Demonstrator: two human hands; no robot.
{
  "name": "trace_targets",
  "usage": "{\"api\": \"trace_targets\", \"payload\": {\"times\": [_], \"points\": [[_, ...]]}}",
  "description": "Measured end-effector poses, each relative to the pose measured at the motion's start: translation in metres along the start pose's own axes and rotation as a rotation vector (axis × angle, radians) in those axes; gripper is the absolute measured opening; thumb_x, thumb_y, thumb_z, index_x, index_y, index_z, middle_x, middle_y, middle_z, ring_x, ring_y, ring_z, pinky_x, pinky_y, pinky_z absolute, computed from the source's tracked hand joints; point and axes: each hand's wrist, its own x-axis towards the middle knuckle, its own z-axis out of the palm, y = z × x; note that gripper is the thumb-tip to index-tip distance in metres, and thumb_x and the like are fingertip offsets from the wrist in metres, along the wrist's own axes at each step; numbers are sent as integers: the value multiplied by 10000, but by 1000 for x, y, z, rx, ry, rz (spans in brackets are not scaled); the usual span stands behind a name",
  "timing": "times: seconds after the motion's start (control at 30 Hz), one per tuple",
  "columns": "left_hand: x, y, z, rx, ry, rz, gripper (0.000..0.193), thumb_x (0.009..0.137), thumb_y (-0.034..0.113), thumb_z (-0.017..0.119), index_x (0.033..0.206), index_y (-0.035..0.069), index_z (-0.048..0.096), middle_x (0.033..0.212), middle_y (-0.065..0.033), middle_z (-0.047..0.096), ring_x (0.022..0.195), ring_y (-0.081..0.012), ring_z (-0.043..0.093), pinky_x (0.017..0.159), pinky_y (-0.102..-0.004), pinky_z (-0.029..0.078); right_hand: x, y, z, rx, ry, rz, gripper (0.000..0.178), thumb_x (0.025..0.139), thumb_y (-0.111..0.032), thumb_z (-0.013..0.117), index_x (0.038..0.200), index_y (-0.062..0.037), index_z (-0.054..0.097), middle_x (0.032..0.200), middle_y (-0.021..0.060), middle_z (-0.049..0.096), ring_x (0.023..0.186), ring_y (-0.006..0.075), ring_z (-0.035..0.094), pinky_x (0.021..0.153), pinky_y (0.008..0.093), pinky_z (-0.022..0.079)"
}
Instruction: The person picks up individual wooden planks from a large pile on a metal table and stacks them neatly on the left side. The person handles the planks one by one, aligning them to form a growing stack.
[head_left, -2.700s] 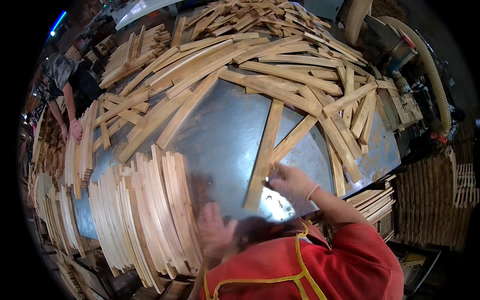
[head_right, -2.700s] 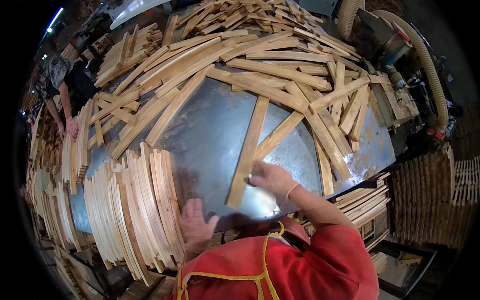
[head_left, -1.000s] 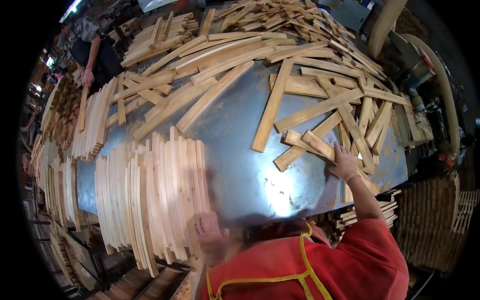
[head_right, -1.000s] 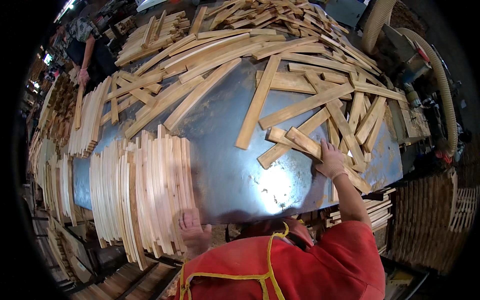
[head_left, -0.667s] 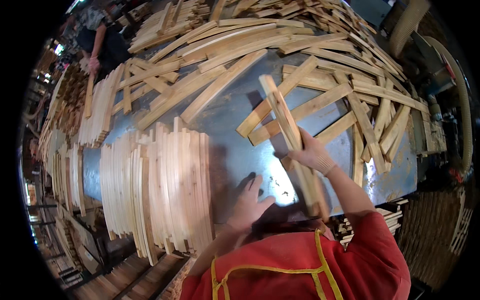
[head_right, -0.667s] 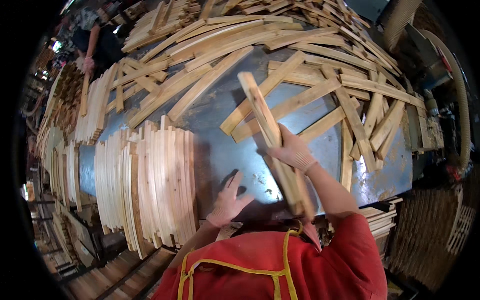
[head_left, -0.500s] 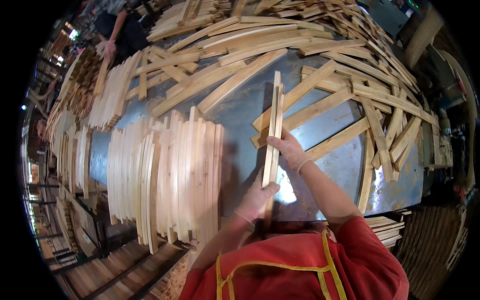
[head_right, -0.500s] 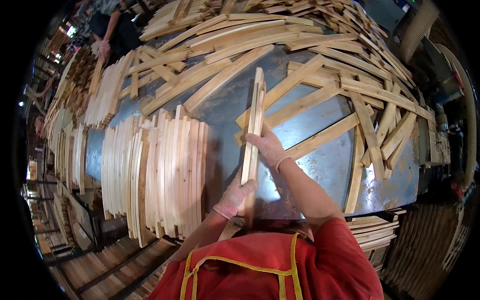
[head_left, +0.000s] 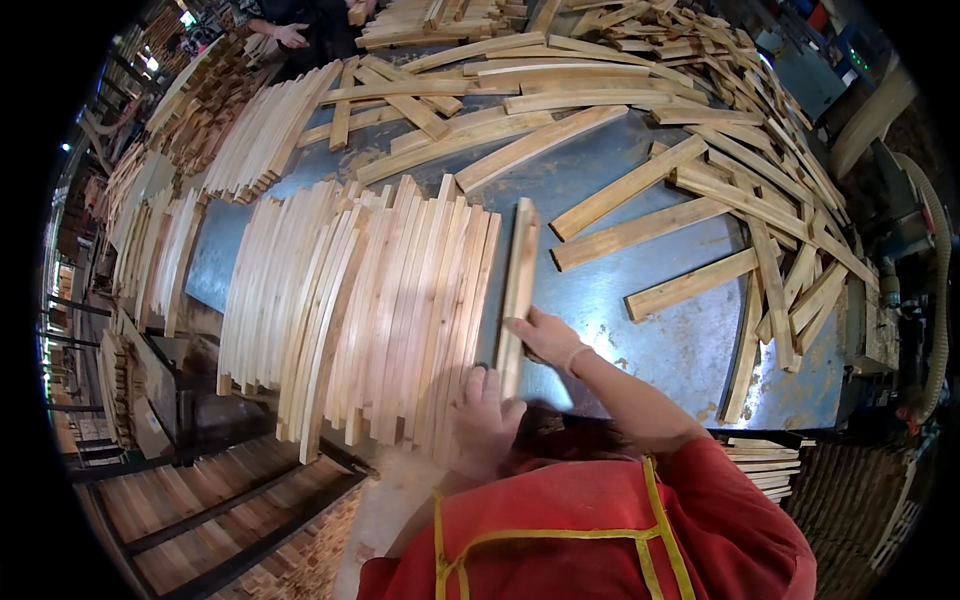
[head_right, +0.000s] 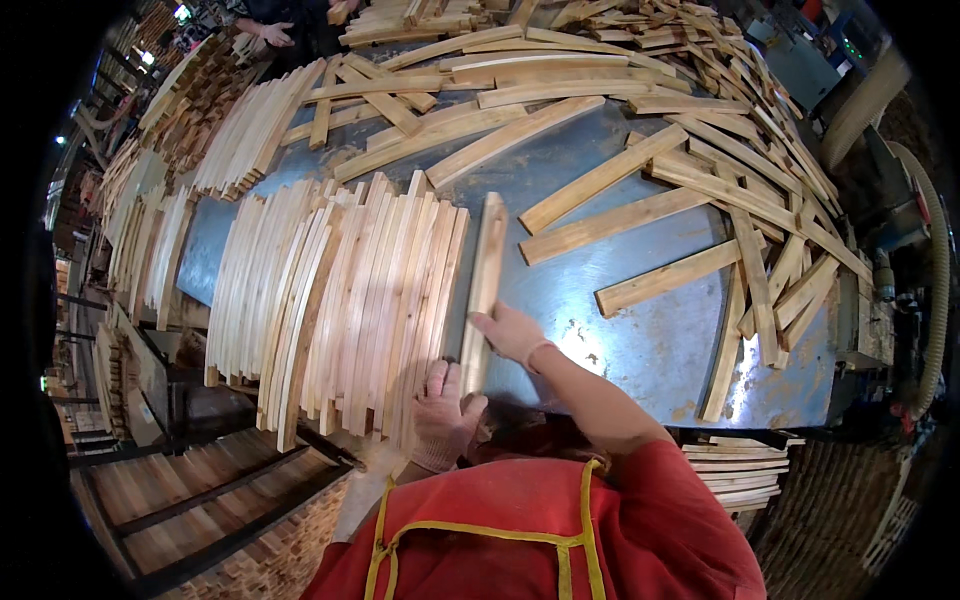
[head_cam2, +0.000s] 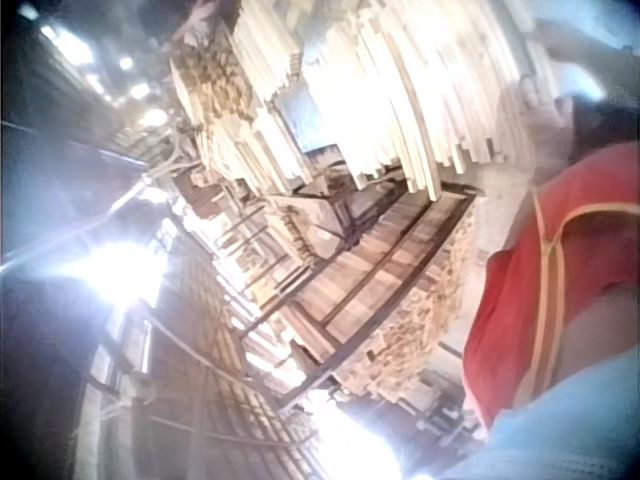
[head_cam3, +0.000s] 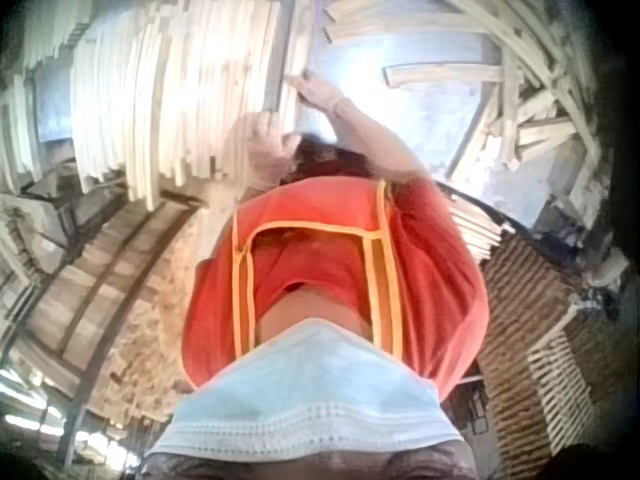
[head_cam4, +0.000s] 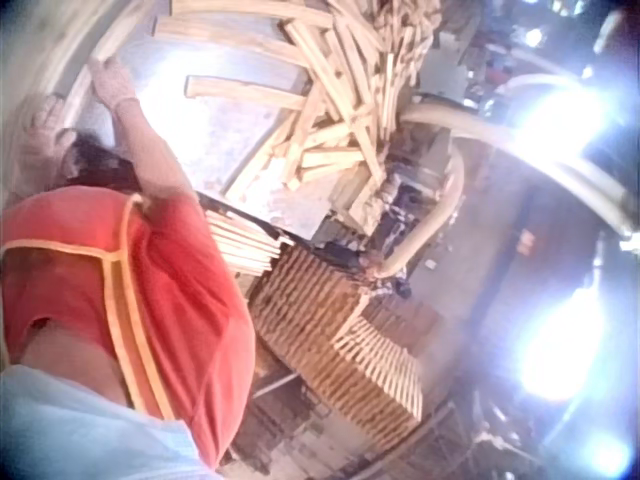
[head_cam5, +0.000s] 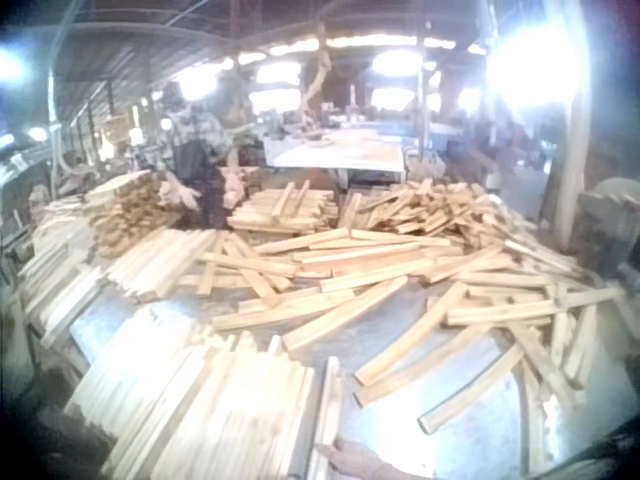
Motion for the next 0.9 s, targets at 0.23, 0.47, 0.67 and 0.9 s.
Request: {"api": "trace_targets", "payload": {"times": [0.23, 0.47, 0.67, 0.9], "points": [[26, -23, 10, 448, 28, 33, 840, 803, 381, 775, 1514, 40, 486, 1529, -186, 487, 1436, -411, 432, 1185, -573, 344, 36, -15, -35, -169, -56, -206, 626, 962, -518, 666, 1326, -8, 642, 996, 205, 757, 847, 313, 724, 783, 437, 566], [28, -13, 20, 517, -7, 26, 950, 759, 374, 823, 1566, 55, 436, 1579, -214, 426, 1463, -476, 382, 1170, -656, 329, 96, 18, -258, -998, 540, -271, 613, 905, -152, 725, 1493, -163, 552, 1348, 148, 682, 1194, 395, 663, 983, 478, 563], [23, -29, 31, 552, -58, -29, 955, 750, 359, 820, 1573, 67, 433, 1604, -208, 406, 1490, -468, 364, 1187, -657, 314, 127, 39, -294, -1325, 471, -229, 542, 892, -134, 722, 1421, -171, 613, 1346, 81, 674, 1271, 337, 623, 1017, 451, 532], [21, -26, 23, 463, -34, -38, 941, 755, 420, 847, 1572, 138, 475, 1608, -175, 423, 1482, -430, 395, 1181, -628, 338, 33, -81, -272, -1138, 241, -397, 671, 838, -309, 843, 1443, -137, 609, 1263, 145, 693, 1190, 358, 650, 1021, 450, 526]]}}
